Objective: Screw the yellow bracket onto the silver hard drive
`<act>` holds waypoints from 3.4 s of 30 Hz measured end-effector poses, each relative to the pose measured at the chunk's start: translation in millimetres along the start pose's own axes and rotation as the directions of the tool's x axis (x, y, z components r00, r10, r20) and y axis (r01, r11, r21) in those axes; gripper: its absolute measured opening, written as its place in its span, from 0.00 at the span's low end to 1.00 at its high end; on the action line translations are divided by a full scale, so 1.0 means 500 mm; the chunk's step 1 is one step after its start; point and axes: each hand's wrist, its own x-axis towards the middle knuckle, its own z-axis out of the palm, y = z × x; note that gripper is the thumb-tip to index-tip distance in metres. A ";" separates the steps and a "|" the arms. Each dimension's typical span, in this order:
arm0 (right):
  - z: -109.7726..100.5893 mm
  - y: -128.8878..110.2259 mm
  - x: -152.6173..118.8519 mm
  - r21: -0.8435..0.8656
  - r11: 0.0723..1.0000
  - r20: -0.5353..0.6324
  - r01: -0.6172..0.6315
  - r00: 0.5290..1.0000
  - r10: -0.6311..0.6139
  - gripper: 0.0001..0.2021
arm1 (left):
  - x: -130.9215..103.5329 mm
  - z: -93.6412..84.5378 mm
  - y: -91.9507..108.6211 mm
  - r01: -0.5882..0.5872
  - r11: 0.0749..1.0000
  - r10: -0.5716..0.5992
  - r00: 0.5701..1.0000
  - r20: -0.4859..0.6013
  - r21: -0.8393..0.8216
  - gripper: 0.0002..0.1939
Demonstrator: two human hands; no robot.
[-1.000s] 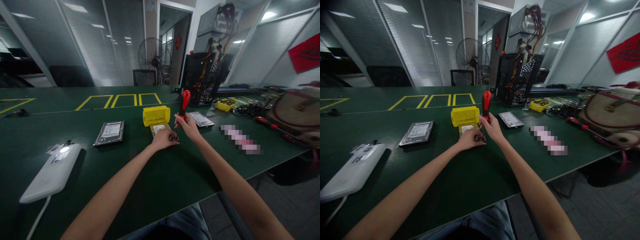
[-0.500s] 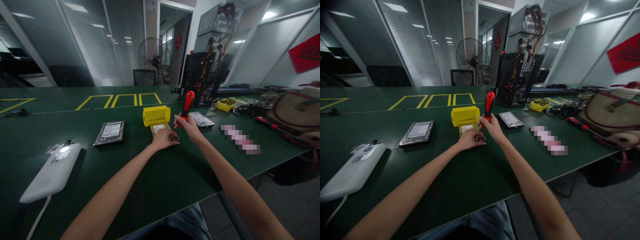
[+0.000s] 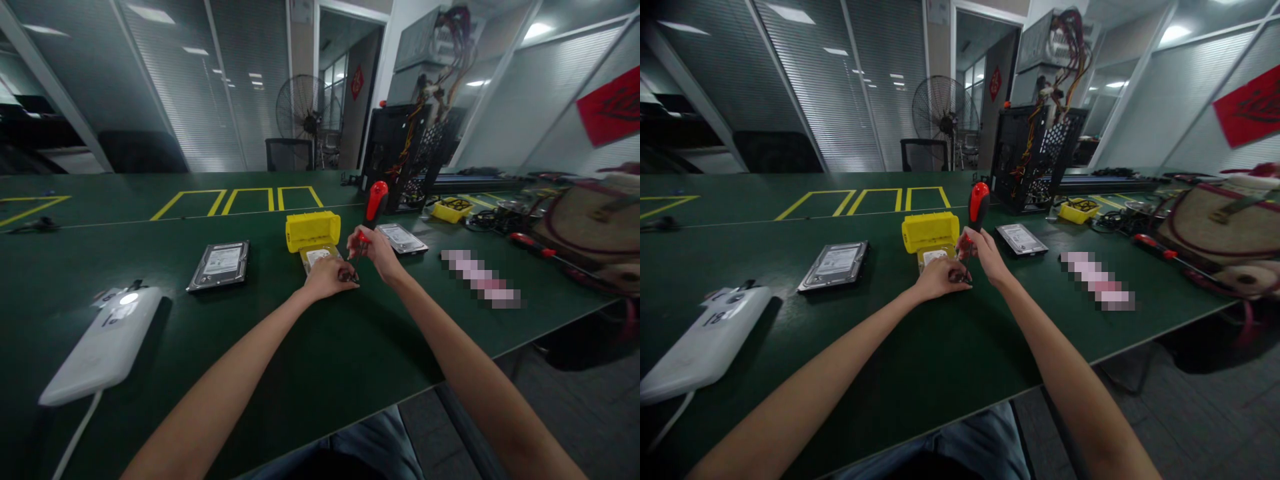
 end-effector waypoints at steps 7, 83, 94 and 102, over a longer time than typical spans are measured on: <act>-0.003 0.004 0.001 -0.067 0.996 -0.064 0.052 0.996 -0.057 0.13 | 0.001 0.007 -0.007 0.006 1.000 -0.006 1.000 -0.014 -0.002 0.12; 0.003 0.004 -0.002 -0.028 0.999 0.000 0.040 0.999 -0.040 0.15 | -0.001 0.004 -0.006 -0.010 1.000 0.010 1.000 -0.011 -0.012 0.11; -0.002 0.013 0.005 -0.095 0.991 -0.078 0.095 0.992 -0.102 0.13 | 0.001 0.005 -0.007 0.004 1.000 -0.004 1.000 0.000 -0.008 0.11; -0.002 0.005 0.002 -0.167 0.982 -0.072 0.092 0.992 -0.105 0.14 | 0.000 0.006 -0.008 0.006 1.000 -0.006 1.000 -0.010 -0.014 0.11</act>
